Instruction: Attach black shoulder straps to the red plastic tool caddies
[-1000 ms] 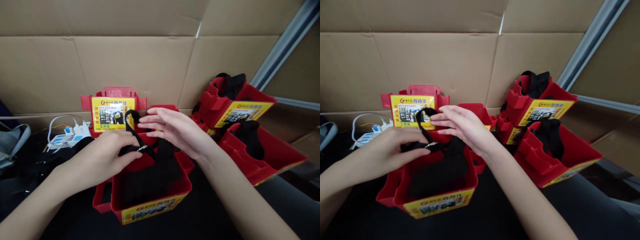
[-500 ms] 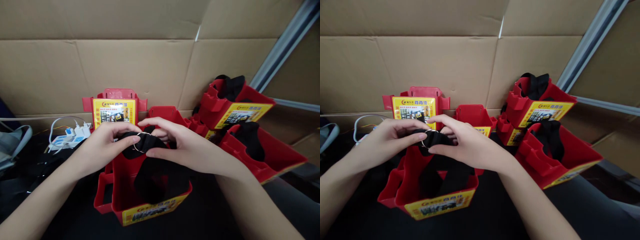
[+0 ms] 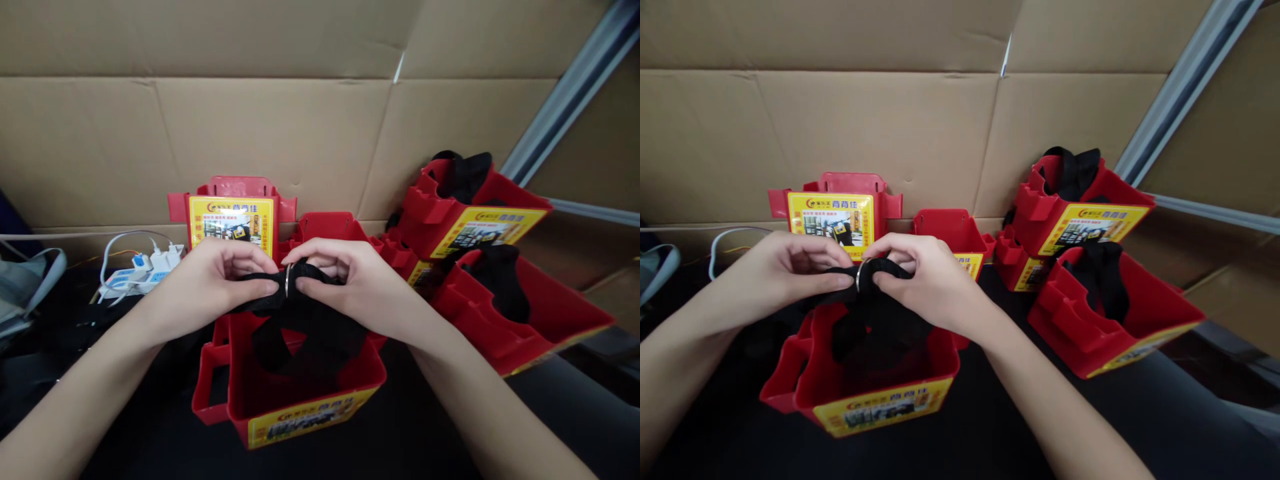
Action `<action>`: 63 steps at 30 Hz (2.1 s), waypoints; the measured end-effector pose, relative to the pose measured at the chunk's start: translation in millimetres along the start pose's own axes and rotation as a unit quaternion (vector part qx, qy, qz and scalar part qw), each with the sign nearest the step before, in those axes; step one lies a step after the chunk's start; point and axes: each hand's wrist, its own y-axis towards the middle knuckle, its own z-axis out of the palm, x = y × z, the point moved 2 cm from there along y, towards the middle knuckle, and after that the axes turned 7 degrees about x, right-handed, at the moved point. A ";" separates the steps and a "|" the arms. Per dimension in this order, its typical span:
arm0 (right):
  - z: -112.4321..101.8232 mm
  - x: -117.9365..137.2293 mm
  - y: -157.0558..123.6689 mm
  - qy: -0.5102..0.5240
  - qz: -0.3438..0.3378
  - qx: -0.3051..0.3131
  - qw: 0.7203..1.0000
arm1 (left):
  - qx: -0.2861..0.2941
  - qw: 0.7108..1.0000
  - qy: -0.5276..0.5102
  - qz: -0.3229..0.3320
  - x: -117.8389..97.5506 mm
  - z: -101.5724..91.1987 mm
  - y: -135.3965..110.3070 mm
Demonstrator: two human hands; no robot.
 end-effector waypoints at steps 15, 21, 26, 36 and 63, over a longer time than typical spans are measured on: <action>1.3 -2.7 2.7 -0.166 -0.069 -0.066 0.981 | -0.062 0.993 0.094 0.040 0.5 -4.6 3.8; 10.6 -1.0 0.4 -0.177 -0.050 -0.095 0.978 | -0.055 0.993 0.096 0.051 -2.9 3.2 2.0; 12.2 -1.5 1.0 -0.174 -0.053 -0.087 0.979 | -0.088 0.979 0.184 0.011 -3.2 11.6 1.0; -12.4 -7.8 5.3 -0.065 -0.074 -0.011 0.995 | -0.126 0.967 0.219 -0.021 -2.1 3.8 2.5; 16.3 16.3 -11.0 -0.588 -0.132 -0.151 0.783 | -0.135 0.977 0.167 -0.011 0.8 20.3 1.5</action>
